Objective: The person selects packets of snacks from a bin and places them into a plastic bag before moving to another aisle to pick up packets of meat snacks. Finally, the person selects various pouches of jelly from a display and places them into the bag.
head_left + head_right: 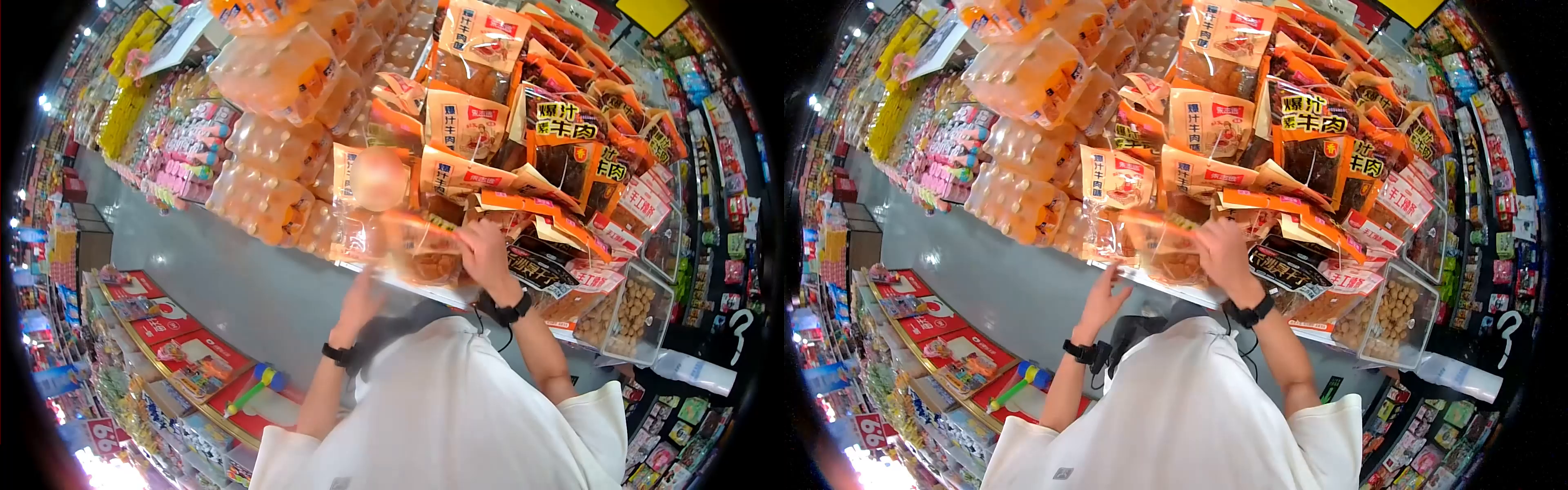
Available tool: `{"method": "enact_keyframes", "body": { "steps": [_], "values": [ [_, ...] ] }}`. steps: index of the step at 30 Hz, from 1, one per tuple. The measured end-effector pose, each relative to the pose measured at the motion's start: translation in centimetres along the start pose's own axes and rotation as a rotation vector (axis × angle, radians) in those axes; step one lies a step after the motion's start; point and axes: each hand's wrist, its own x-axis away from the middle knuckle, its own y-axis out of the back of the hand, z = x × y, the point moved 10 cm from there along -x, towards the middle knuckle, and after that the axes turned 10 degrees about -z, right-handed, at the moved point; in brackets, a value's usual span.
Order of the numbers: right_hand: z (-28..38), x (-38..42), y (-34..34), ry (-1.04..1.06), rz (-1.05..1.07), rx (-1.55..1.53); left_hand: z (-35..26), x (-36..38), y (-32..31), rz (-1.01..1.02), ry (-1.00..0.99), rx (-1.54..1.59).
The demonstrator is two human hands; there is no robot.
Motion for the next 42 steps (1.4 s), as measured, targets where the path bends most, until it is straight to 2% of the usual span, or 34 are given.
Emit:
{"method": "enact_keyframes", "body": {
  "steps": [1,3,4,5,7,8,9,11,13,16,18,21,23,24,25,27,28,29,31,33,35,38,40,41,42],
  "values": [
    [1.6,0.7,0.7,0.065,0.018,-0.060,-1.0,-0.7,-0.2,0.006,-0.002,-0.003],
    [3.7,2.3,1.5,0.074,0.066,-0.141,-4.8,-2.3,1.0,-0.095,-0.192,0.196],
    [4.4,2.8,2.2,0.065,0.060,-0.135,-7.5,-2.5,1.1,-0.066,-0.405,0.039],
    [5.3,3.4,2.7,0.067,0.094,-0.229,-8.5,-2.7,1.1,-0.054,-0.410,0.039],
    [5.7,4.8,2.8,0.051,0.126,-0.320,-10.4,-2.8,2.0,-0.080,-0.340,0.307],
    [4.9,5.7,2.4,-0.020,0.171,-0.361,-9.3,-3.0,0.7,0.059,-0.334,0.279],
    [4.4,6.5,2.0,-0.091,0.214,-0.400,-8.4,-3.1,0.4,0.077,-0.335,0.280],
    [4.0,6.9,2.1,-0.139,0.193,-0.412,-7.0,-2.9,-1.4,0.249,-0.324,0.319],
    [3.4,6.1,2.2,-0.167,0.162,-0.419,-8.1,-3.5,-1.2,0.224,-0.353,0.334],
    [3.7,3.5,3.3,-0.085,0.048,-0.310,-9.5,-5.3,-0.7,0.153,-0.394,0.271],
    [2.7,1.9,4.9,-0.169,-0.072,-0.154,-10.9,-6.1,-0.5,0.148,-0.411,0.297],
    [1.8,1.5,6.0,-0.248,-0.176,-0.170,-12.6,-7.7,-0.5,0.160,-0.468,0.309],
    [1.0,1.4,5.8,-0.324,-0.175,-0.205,-13.5,-8.7,-0.9,0.135,-0.485,0.246],
    [0.0,1.5,5.2,-0.354,-0.166,-0.179,-14.3,-9.2,-0.7,0.107,-0.589,0.308],
    [-0.9,1.7,4.6,-0.383,-0.156,-0.153,-14.1,-9.6,-1.1,0.107,-0.587,0.309],
    [-1.4,1.6,4.1,-0.359,-0.128,-0.095,-11.8,-11.2,-1.7,0.023,-0.347,0.338],
    [-1.7,1.6,4.1,-0.367,-0.142,-0.067,-10.2,-11.6,-2.6,0.079,-0.220,0.266],
    [-1.9,1.7,4.1,-0.378,-0.154,-0.040,-9.8,-11.5,-2.6,0.073,-0.209,0.268],
    [-2.7,1.9,3.3,-0.459,-0.112,-0.097,-10.5,-10.8,-2.0,0.032,-0.321,0.352],
    [-2.7,1.4,2.7,-0.400,-0.086,-0.006,-10.0,-10.3,-2.1,0.051,-0.305,0.291],
    [-2.9,1.1,1.8,-0.384,-0.063,0.033,-9.1,-9.8,-2.7,0.111,-0.194,0.335],
    [-3.0,0.6,1.1,-0.325,-0.069,0.060,-6.2,-9.7,-4.6,0.112,-0.226,0.253],
    [-3.6,0.8,-0.5,-0.320,0.075,0.024,-5.8,-9.2,-5.3,0.151,-0.226,0.107],
    [-3.7,0.7,-0.6,-0.319,0.074,0.020,-5.8,-8.8,-5.3,0.149,-0.226,0.103],
    [-3.6,0.3,-0.4,-0.318,0.047,0.015,-6.4,-8.3,-5.4,0.217,-0.142,0.290]
  ]
}}
